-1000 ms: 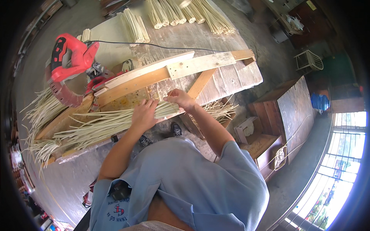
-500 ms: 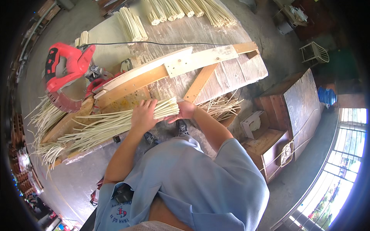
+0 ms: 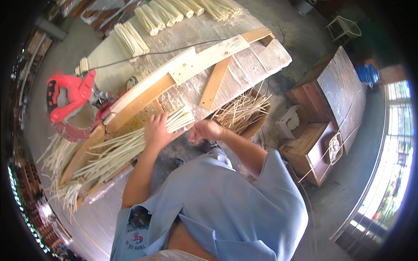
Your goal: The person gathers thin wooden sticks on a workbench, aligns them into bundles, and secures each bundle with a rubber band. The person repeatedly picks up sticks, aligns them, and ties them together, placing finished bundles on the table.
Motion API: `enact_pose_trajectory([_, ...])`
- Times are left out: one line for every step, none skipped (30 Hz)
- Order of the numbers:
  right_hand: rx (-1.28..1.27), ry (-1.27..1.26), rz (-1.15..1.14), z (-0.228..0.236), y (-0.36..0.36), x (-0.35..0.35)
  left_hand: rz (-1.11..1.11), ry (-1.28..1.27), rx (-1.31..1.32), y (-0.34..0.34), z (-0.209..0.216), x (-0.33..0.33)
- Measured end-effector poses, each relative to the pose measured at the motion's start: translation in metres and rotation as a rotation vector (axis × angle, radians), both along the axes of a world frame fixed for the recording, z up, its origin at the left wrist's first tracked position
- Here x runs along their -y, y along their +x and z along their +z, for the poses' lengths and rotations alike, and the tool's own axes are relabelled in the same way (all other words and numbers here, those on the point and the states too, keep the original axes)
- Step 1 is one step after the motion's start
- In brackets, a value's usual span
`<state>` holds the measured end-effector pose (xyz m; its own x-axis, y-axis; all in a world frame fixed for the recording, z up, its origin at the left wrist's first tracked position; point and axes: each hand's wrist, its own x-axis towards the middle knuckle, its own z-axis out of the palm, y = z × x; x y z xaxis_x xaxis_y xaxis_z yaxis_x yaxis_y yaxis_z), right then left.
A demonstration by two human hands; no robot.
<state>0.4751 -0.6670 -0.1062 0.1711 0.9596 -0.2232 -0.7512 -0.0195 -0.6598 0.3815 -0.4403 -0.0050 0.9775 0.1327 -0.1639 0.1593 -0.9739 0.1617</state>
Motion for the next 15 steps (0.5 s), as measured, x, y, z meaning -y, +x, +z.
enact_pose_trajectory([-0.055, -0.049, -0.113, -0.004, -0.02, 0.001, 0.021, 0.004, 0.004, -0.002, -0.003, 0.001])
enact_pose_trajectory([-0.01, 0.007, -0.189, 0.001, -0.037, 0.005, 0.031, 0.001, -0.02, -0.003, -0.005, 0.0])
enact_pose_trajectory([-0.033, 0.033, -0.319, 0.01, -0.055, 0.009, 0.017, 0.012, 0.006, -0.001, -0.004, -0.003])
enact_pose_trajectory([0.03, -0.01, -0.334, 0.018, -0.064, 0.013, 0.002, 0.015, 0.024, -0.002, -0.003, -0.002])
enact_pose_trajectory([0.084, -0.06, -0.352, 0.027, -0.074, 0.018, -0.014, 0.013, 0.032, -0.007, -0.005, -0.001])
enact_pose_trajectory([0.242, -0.065, -0.32, 0.034, -0.078, 0.018, -0.018, 0.008, -0.005, -0.005, -0.007, -0.003])
enact_pose_trajectory([0.396, -0.074, -0.287, 0.045, -0.078, 0.016, -0.033, 0.007, 0.004, -0.005, -0.008, -0.002])
enact_pose_trajectory([0.552, -0.077, -0.25, 0.057, -0.077, 0.012, -0.045, 0.012, 0.016, -0.005, -0.007, -0.003])
enact_pose_trajectory([0.663, -0.043, -0.268, 0.07, -0.075, 0.006, -0.056, 0.017, 0.028, -0.008, -0.006, -0.004])
enact_pose_trajectory([0.781, -0.011, -0.29, 0.083, -0.069, -0.001, -0.051, 0.016, 0.033, -0.008, -0.004, -0.002])
enact_pose_trajectory([0.898, 0.025, -0.311, 0.096, -0.064, -0.01, -0.045, 0.019, 0.038, -0.009, -0.002, 0.0])
enact_pose_trajectory([1.055, 0.048, -0.374, 0.11, -0.06, -0.018, -0.038, 0.022, 0.043, -0.01, 0.001, 0.001])
enact_pose_trajectory([1.127, 0.008, -0.44, 0.119, -0.06, -0.027, -0.041, 0.009, 0.046, -0.01, 0.001, 0.0])
enact_pose_trajectory([1.195, -0.031, -0.506, 0.123, -0.061, -0.037, -0.045, -0.003, 0.046, -0.011, -0.001, -0.003])
enact_pose_trajectory([1.263, -0.072, -0.575, 0.128, -0.06, -0.049, -0.049, -0.014, 0.047, -0.012, -0.003, -0.004])
